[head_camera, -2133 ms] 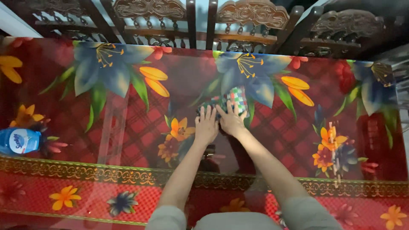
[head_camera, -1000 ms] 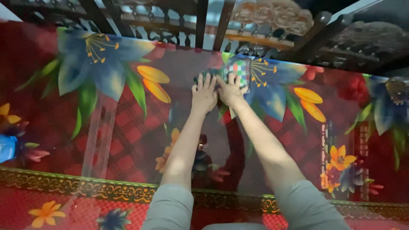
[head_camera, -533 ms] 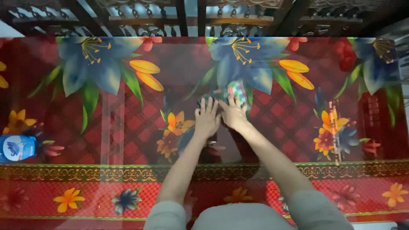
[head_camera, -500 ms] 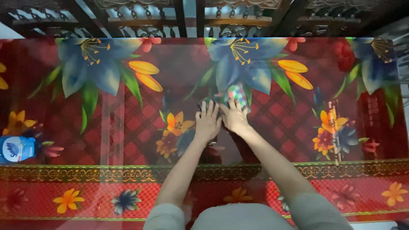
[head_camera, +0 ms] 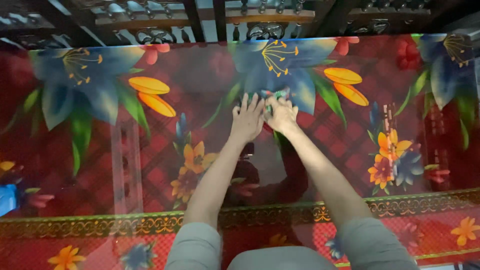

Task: Clean and wipe a dining table surface using a cleaning cloth and spray.

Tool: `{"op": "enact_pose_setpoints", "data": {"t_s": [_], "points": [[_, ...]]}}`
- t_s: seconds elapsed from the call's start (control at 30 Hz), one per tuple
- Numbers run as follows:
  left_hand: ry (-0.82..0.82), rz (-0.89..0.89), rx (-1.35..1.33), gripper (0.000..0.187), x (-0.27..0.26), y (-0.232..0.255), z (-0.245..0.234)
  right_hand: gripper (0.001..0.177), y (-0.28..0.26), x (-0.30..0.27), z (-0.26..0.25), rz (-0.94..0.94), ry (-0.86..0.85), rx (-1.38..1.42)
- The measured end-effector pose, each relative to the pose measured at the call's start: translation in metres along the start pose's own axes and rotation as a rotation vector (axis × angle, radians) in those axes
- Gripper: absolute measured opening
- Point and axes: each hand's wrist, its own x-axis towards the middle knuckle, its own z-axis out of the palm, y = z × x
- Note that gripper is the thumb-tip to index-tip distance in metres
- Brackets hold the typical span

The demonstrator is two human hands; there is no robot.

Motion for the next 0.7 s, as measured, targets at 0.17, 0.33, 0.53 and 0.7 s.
{"op": "enact_pose_setpoints", "data": {"t_s": [0.17,0.33,0.53,0.7], "points": [[0.196,0.034,0.062,0.051,0.078,-0.022,0.023,0.028,0.017,0.079,-0.015,0.076,0.037,0.053],[0.198,0.029,0.040,0.049,0.142,-0.036,0.030,0.031,0.026,0.134,-0.041,0.083,0.062,0.077],[0.212,0.020,0.066,0.056,0.136,-0.028,0.023,0.027,0.021,0.127,-0.041,0.113,0.052,0.069],[0.181,-0.017,0.030,0.061,0.102,-0.016,0.018,0.027,0.005,0.082,-0.044,0.091,0.039,0.094]]}}
